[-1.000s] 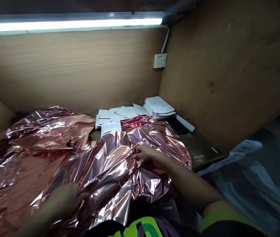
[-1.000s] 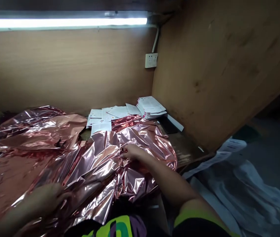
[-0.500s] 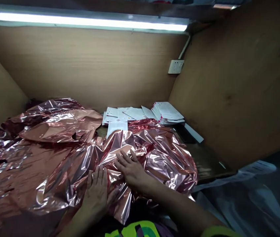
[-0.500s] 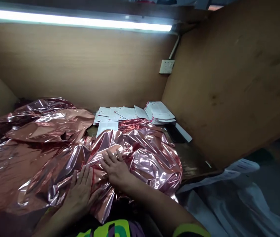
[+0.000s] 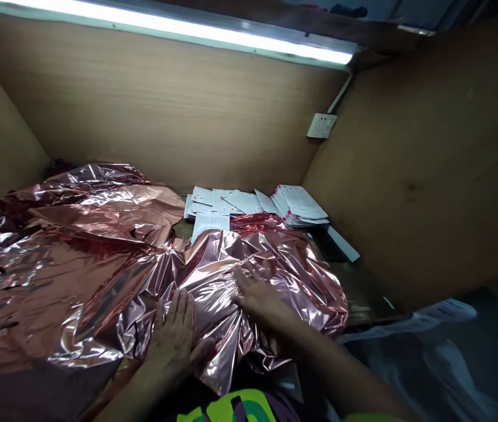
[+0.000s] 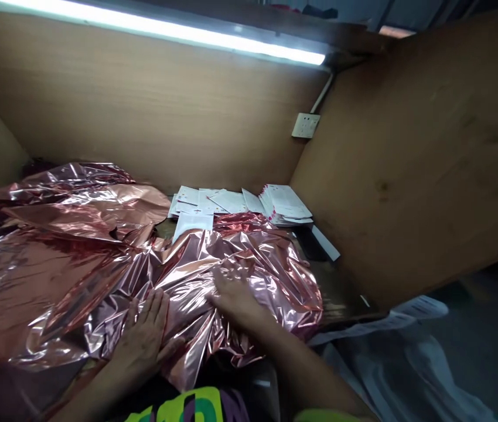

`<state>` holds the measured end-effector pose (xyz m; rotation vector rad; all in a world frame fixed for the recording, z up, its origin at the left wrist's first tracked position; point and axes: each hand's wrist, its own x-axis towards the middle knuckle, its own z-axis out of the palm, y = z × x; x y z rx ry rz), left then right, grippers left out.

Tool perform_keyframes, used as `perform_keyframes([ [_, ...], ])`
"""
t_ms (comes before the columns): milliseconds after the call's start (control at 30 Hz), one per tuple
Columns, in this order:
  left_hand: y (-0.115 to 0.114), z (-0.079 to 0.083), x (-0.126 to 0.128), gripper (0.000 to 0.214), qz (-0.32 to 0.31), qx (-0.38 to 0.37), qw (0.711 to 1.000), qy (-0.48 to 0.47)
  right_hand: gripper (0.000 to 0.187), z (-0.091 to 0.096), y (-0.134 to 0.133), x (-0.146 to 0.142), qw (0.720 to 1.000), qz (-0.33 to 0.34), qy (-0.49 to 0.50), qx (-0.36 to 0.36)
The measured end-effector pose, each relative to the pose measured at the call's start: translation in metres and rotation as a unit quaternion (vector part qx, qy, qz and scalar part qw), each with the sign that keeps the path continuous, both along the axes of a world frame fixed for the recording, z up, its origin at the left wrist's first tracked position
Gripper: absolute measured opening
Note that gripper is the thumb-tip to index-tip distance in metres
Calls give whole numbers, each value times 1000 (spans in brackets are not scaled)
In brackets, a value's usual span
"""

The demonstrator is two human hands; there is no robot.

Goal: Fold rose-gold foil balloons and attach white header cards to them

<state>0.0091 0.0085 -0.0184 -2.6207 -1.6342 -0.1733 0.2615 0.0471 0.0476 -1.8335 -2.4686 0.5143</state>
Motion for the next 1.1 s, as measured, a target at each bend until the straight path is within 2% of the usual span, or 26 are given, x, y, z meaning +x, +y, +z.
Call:
perform_keyframes([
  [67,0,2,1,89,-3,-3,1000,-5,67,2,9,29,978,-191,-80,26],
  [100,0,3,1,89,-2,-4,1000,-7,67,4,12,37,964,-241,-103,41],
  [133,1,5,2,88,-2,-7,1000,-8,66,6,13,40,963,-241,-106,49],
  [167,1,6,2,88,-1,-11,1000,-9,65,8,12,37,975,-195,-91,52],
  [200,1,7,3,88,0,-16,1000,-9,64,9,9,32,990,-117,-66,44],
  [233,1,8,3,88,2,-20,1000,-10,62,10,6,24,998,-40,-45,26],
  [267,0,9,3,88,3,-24,1000,-11,60,12,4,17,999,7,-35,11],
  [300,0,9,4,89,4,-24,1000,-13,57,15,4,9,999,19,-37,7],
  [400,-2,8,5,89,-1,-9,1000,-21,49,31,22,-9,997,-24,-60,30],
  [467,-3,6,5,90,-3,13,1000,-27,42,42,44,-24,998,28,-54,20],
  [567,-5,4,5,93,-10,68,997,-38,35,52,78,-49,986,137,-58,-74],
  [667,-7,2,5,93,-21,142,989,-39,32,53,99,-70,965,191,-86,-157],
  [767,-8,-3,5,91,-31,196,979,-41,26,49,100,-81,953,214,-93,-191],
  [900,-10,-2,6,94,-33,220,973,-61,25,52,85,-83,960,206,-63,-179],
  [1000,-12,19,2,106,-10,242,966,-90,18,70,74,-68,976,171,2,-132],
  [1100,-10,56,-3,103,40,285,950,-121,9,89,69,-44,988,111,92,-59],
])
